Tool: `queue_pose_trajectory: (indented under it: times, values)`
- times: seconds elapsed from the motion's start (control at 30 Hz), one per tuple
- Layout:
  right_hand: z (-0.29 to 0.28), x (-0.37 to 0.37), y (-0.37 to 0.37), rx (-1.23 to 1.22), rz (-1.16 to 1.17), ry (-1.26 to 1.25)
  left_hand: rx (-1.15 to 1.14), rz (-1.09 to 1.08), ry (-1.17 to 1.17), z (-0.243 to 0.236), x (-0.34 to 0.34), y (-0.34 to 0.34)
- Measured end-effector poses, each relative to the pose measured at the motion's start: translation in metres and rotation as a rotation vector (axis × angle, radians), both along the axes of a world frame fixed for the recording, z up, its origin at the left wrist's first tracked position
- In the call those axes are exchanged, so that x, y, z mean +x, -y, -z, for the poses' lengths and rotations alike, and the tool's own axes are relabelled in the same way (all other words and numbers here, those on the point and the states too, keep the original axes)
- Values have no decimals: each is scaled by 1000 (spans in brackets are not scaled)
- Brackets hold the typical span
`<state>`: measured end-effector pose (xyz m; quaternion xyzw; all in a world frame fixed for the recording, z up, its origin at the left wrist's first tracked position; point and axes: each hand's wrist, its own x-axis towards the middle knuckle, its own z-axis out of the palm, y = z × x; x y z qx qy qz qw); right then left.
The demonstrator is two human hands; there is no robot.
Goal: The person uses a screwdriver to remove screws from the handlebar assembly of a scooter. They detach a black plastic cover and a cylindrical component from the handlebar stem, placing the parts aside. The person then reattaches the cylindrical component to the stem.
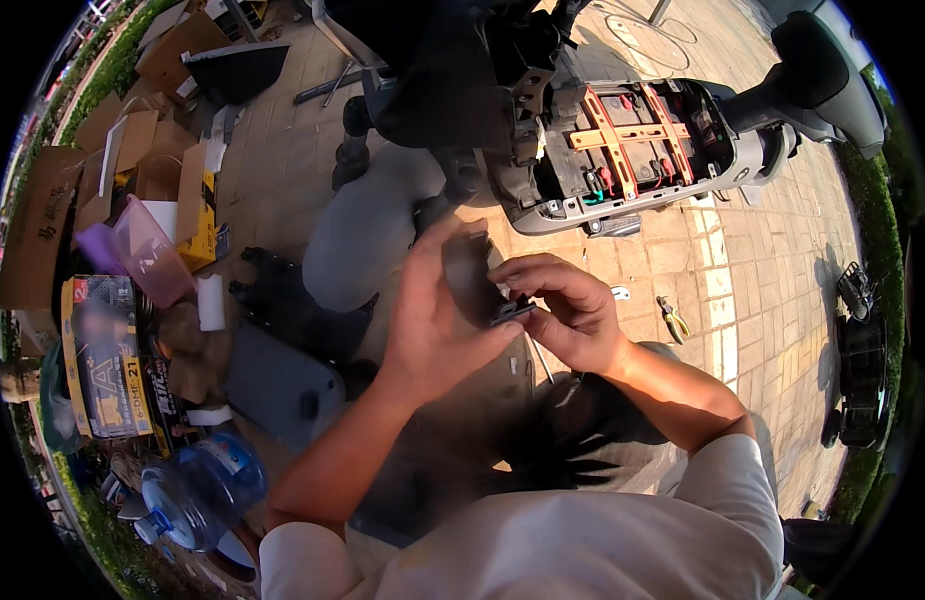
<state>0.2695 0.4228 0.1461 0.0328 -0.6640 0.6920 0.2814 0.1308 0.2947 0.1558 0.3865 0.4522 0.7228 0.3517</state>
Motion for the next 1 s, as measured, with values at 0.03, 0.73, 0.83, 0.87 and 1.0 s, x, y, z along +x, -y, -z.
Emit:
queue_pose_trajectory:
  times: [0.03,0.73,0.83,0.87,1.0]
  values:
    - [-1,1,-1,-50,23,3,8,-30,-116,0,-3,-1]
    - [98,-89,27,929,-874,767,-147,-543,-32,-37,-70,100]
    - [173,-144,78,1413,-917,779,-170,-705,-129,-21,-70,106]
    - [200,-155,97,1509,-870,728,-168,-722,-196,-16,-72,107]
    - [293,-166,161,1275,-696,710,-294,-775,-137,-2,-89,117]
